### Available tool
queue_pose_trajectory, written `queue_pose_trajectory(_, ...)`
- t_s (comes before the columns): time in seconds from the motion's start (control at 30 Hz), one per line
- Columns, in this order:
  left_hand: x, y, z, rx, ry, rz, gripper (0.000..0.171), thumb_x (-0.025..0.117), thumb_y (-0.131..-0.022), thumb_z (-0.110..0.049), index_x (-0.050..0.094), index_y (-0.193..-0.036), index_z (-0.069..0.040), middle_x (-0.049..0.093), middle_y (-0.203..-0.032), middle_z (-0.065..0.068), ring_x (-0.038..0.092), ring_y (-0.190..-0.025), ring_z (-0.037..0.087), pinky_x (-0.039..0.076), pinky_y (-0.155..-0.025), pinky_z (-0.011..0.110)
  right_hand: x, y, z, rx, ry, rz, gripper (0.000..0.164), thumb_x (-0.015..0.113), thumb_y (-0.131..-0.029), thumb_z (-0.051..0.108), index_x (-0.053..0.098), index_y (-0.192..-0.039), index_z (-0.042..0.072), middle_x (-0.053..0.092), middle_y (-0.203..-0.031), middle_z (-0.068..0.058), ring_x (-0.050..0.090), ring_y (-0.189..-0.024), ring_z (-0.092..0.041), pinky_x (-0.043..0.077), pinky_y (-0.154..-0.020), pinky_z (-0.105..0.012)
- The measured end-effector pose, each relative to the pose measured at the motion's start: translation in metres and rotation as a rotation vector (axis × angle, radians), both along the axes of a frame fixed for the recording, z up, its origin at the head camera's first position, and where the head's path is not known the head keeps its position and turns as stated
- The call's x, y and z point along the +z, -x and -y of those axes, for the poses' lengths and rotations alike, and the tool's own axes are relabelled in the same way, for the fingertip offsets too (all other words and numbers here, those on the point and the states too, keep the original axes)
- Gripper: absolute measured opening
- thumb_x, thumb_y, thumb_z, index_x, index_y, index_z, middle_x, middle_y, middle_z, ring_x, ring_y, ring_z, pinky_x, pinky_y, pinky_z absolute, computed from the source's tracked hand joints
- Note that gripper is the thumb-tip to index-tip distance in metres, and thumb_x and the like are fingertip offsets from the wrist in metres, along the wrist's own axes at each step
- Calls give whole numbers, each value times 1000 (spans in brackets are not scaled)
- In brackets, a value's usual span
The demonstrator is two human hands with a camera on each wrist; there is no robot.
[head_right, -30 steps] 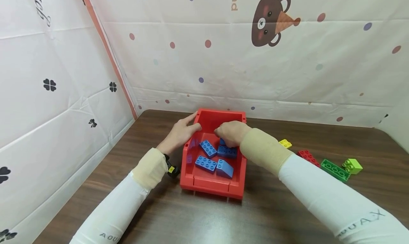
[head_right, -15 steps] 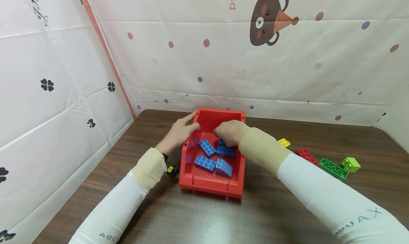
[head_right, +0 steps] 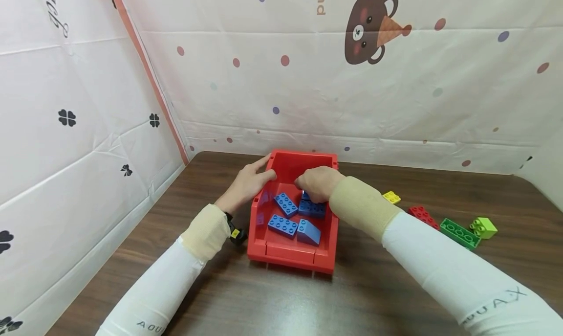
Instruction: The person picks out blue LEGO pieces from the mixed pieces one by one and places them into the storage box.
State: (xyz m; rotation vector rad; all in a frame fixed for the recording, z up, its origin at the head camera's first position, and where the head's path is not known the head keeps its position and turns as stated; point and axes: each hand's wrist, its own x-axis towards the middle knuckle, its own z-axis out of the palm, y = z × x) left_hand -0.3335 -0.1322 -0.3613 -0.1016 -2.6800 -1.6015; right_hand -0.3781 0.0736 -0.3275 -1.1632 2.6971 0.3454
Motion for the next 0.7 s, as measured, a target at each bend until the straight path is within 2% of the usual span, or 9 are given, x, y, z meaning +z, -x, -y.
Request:
queue_pose_trajectory(0.5,0,1,-1,9,0,7,71,57,-103,-31,32,-169,-22,69,-121,21,75,-88,39,65,-77,39,0,0,1,-24,-11,17,50,82,-92,12,70,-141,15,75,-112,-7,72,-96,-26,59,-98,-48)
queue_pose_trajectory(0.7,0,1,-1,14,6,-2,71,56,-103,-30,33,-169,-22,69,-119,16,75,-91,39,65,-80,41,0,-1,2,-39,-14,18,49,81,-93,11,70,-140,15,75,-111,-7,72,-94,-25,59,-97,-48)
